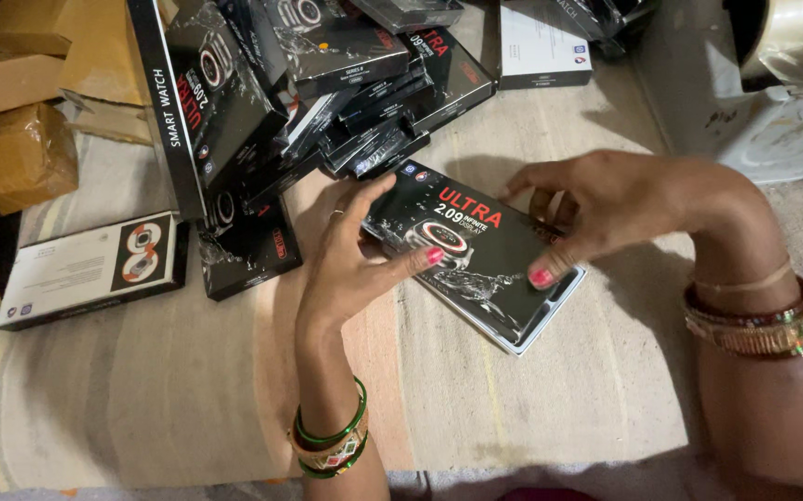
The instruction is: The person packs smart watches into small cardboard boxes. They open a watch box, place the watch and accessories inside, close the box, and seal it with tape. The process is repeated for multiple units.
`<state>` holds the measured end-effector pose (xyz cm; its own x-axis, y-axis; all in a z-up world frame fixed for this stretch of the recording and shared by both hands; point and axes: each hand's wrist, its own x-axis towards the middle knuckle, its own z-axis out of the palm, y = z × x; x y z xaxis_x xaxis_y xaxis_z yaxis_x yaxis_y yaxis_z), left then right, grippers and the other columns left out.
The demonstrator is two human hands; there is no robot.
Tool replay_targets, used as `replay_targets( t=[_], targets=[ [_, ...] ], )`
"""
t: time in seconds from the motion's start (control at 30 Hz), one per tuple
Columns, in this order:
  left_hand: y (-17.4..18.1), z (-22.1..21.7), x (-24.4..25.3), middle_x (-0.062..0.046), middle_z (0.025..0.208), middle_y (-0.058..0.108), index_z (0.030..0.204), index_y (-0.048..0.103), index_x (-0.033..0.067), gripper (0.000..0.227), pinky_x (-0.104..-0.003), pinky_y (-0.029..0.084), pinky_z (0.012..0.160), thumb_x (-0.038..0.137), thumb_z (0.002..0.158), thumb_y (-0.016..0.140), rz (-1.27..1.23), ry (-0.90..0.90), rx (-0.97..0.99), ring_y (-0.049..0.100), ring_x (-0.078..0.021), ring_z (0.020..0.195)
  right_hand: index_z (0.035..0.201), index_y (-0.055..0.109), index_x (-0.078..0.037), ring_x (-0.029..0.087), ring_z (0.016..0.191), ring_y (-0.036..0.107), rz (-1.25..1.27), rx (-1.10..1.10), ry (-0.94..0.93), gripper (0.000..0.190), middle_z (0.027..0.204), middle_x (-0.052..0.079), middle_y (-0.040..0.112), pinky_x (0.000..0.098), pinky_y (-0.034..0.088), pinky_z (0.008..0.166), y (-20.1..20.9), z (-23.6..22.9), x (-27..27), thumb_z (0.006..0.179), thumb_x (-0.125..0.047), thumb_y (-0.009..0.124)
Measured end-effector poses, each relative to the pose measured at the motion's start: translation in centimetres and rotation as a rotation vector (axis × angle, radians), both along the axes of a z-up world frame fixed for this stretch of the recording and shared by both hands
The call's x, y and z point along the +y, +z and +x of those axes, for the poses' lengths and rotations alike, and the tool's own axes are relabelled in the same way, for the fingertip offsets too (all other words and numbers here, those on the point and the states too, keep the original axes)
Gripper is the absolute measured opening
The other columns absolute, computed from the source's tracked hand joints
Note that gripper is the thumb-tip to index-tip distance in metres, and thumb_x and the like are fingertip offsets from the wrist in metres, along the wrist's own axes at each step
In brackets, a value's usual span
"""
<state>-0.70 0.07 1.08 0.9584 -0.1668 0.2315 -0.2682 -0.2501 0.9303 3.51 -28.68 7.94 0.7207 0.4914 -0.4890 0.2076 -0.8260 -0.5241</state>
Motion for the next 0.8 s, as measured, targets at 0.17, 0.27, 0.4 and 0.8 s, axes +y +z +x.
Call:
replay_targets(
  t=[0.17,0.27,0.4,0.8],
  targets=[
    [0.0,0.5,0.0,-0.012,0.132,0.063,0.144,0.052,-0.0008,0.080,-0.028,0.063,0.093,0.019,0.076,0.089,-0.070,0.022,0.083,0.067,-0.0179,0.114,0.144,0.055,-0.006,0.035,0.114,0.066,0.602,-0.457,0.240,0.100,0.143,0.021,0.059,0.0452,0.055,0.097,-0.3,-4.9,-1.3,0.054,-0.026,0.093],
    [-0.5,0.7,0.3,-0.014,0.129,0.069,0.143,0.057,-0.0037,0.070,-0.029,0.059,0.097,0.017,0.084,0.089,-0.014,0.060,0.005,0.068,-0.0189,0.113,0.134,0.063,-0.017,0.025,0.109,0.072,0.462,-0.474,-0.151,0.087,0.135,0.006,0.068,0.0371,0.059,0.091,-1.9,-7.0,-0.8,0.051,-0.015,0.091],
    [-0.3,1.0,0.2,-0.013,0.119,0.073,0.139,0.059,-0.0028,0.071,-0.030,0.059,0.091,0.018,0.078,0.087,-0.066,0.063,0.083,0.071,-0.0187,0.105,0.131,0.068,-0.019,0.022,0.105,0.076,0.446,-0.457,-0.255,0.077,0.128,0.004,0.072,0.0347,0.059,0.085,-2.9,-7.6,-0.9,0.057,-0.010,0.088],
    [3.1,-0.7,-2.3,-0.017,0.141,0.053,0.140,0.056,0.0198,0.097,-0.049,0.036,0.110,0.057,0.058,0.092,0.804,0.245,-0.050,0.040,-0.0369,0.137,0.126,0.068,-0.004,0.030,0.108,0.073,0.523,-0.554,-0.057,0.065,0.137,0.019,0.066,0.0388,0.060,0.094,-3.3,-7.3,-0.9,0.067,-0.026,0.087]
  ],
)
